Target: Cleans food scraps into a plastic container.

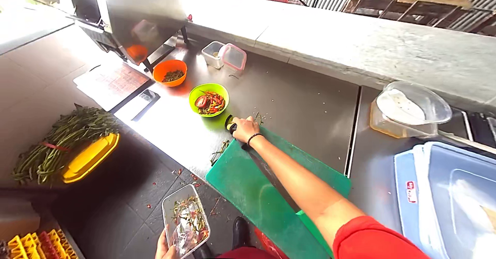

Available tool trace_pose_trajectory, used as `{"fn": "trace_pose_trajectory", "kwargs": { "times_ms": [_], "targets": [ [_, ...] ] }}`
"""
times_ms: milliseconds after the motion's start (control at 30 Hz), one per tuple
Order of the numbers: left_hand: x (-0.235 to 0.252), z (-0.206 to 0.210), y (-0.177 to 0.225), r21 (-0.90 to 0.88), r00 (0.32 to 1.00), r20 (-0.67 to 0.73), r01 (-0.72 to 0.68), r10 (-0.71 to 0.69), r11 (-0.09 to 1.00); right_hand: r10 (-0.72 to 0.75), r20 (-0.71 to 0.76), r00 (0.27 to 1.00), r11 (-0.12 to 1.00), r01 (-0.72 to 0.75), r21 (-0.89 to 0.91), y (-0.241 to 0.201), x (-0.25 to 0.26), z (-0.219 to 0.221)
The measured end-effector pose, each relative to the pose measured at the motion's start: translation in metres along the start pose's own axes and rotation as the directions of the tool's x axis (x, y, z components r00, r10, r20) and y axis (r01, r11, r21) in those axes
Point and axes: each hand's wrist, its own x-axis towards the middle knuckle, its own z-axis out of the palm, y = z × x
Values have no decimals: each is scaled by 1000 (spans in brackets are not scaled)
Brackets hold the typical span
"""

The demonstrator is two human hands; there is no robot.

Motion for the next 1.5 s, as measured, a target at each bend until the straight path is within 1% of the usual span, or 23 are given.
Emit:
{"fn": "trace_pose_trajectory", "kwargs": {
  "times_ms": [100,167,233,267,300,333,367,400,467,500,533,567,633,733,833,900,1033,1100,1167,1267,1367,1433,1500],
  "targets": [
    [-8,4,7,26,999,-10,37,-36,999,7,-44,999,1000,-6,25,16,-9,4],
    [-10,10,5,58,997,5,72,-72,996,-56,-113,992,991,69,116,37,-10,7],
    [-6,16,-3,88,995,46,80,-85,993,-157,-266,951,921,238,308,59,-9,-1],
    [-3,19,-6,106,994,65,83,-90,991,-156,-348,924,885,287,367,67,-9,-12],
    [-1,23,-7,120,992,81,91,-101,989,-114,-422,899,872,294,392,75,-9,-27],
    [-1,27,-6,137,990,88,99,-112,986,-41,-471,881,883,252,396,82,-8,-43],
    [0,30,-4,152,989,90,105,-120,983,49,-488,872,903,170,394,91,-4,-58],
    [0,33,-1,164,988,90,107,-123,981,141,-462,876,916,62,396,104,3,-68],
    [0,38,5,170,988,102,99,-117,981,283,-323,903,913,-152,378,132,28,-71],
    [1,41,6,176,987,114,91,-112,980,325,-258,910,914,-233,331,138,40,-66],
    [2,43,8,191,987,122,83,-107,978,345,-200,917,922,-292,253,131,46,-62],
    [4,46,11,212,986,131,79,-108,974,341,-152,928,935,-317,161,113,47,-59],
    [7,51,11,208,985,130,82,-111,975,268,-87,959,963,-268,16,64,45,-50],
    [8,58,5,144,986,125,92,-110,985,146,-32,989,983,-149,-106,6,38,-26],
    [13,61,5,88,990,106,88,-97,992,72,-1,997,992,-71,-107,-29,39,-12],
    [18,59,8,96,991,98,80,-90,992,44,62,997,994,-37,-107,-52,29,-1],
    [26,56,22,128,992,107,48,-62,991,-29,184,982,990,54,-129,-97,-21,33],
    [28,53,26,150,992,117,37,-55,988,-99,184,978,987,120,-109,-115,-47,55],
    [28,50,24,160,991,122,29,-49,987,-150,174,973,985,162,-55,-127,-64,73],
    [28,48,24,142,990,136,22,-42,990,-221,155,963,970,202,132,-138,-83,92],
    [30,42,27,138,986,165,16,-39,990,-243,89,966,934,209,288,-137,-83,82],
    [31,36,28,149,980,192,14,-43,989,-200,35,979,947,184,264,-123,-68,52],
    [35,33,29,170,975,218,6,-43,985,-104,16,994,984,101,146,-100,-39,25]
  ]
}}
